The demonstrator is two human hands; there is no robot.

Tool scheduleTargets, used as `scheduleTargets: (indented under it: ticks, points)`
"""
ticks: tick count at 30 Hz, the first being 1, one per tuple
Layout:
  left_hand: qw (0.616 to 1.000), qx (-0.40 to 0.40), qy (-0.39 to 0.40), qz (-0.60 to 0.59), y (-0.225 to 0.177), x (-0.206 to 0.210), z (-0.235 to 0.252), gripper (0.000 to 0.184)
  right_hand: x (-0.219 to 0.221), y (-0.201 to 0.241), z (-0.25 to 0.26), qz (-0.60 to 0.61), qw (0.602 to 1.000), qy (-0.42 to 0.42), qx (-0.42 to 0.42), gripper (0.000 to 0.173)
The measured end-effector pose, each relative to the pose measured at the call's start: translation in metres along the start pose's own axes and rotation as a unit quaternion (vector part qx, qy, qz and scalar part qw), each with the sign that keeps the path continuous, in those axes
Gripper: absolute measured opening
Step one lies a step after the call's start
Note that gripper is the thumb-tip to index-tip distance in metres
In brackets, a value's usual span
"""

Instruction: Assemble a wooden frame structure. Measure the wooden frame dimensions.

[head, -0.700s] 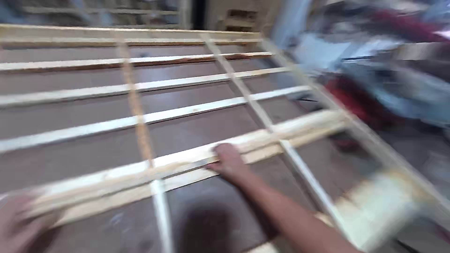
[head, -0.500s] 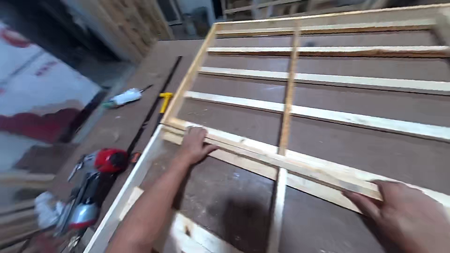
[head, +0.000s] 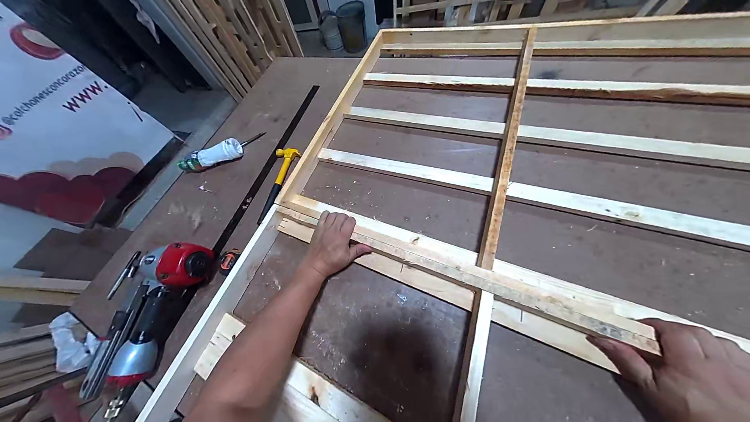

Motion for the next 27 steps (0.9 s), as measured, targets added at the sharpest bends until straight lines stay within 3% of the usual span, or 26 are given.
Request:
scheduleTargets:
  ticks: [13,17,22,24,27]
  points:
    - [0.999,-0.015,0.033,-0.003,0.003,0.001,0.000,0.080,0.002,-0.002,0.000,-0.009,1.000,0.006,0.018,0.092]
    - [0.999,-0.015,0.038,-0.015,0.006,-0.003,-0.002,0.078,-0.010,0.021,0.006,0.005,1.000,0.010,0.020,0.099]
    - [0.985,-0.074,0.152,-0.027,0.003,-0.006,0.005,0.080,-0.018,0.026,0.014,0.010,1.000,0.022,0.007,0.101]
    - [0.971,-0.141,0.188,-0.048,-0.005,-0.028,-0.002,0.078,-0.014,0.023,0.009,0.021,0.999,0.029,0.002,0.103]
    - [0.955,-0.233,0.144,-0.110,-0.039,-0.116,-0.055,0.071,-0.005,0.017,0.011,0.033,0.998,0.049,-0.003,0.107]
Point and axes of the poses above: each hand's wrist, its own z-axis towards the middle knuckle, its own x-axis out of the palm, y = z × x, the point moved 10 cm from there along z, towards the middle knuckle, and after that the axes turned 14 degrees about -y, right-handed, at the moved point
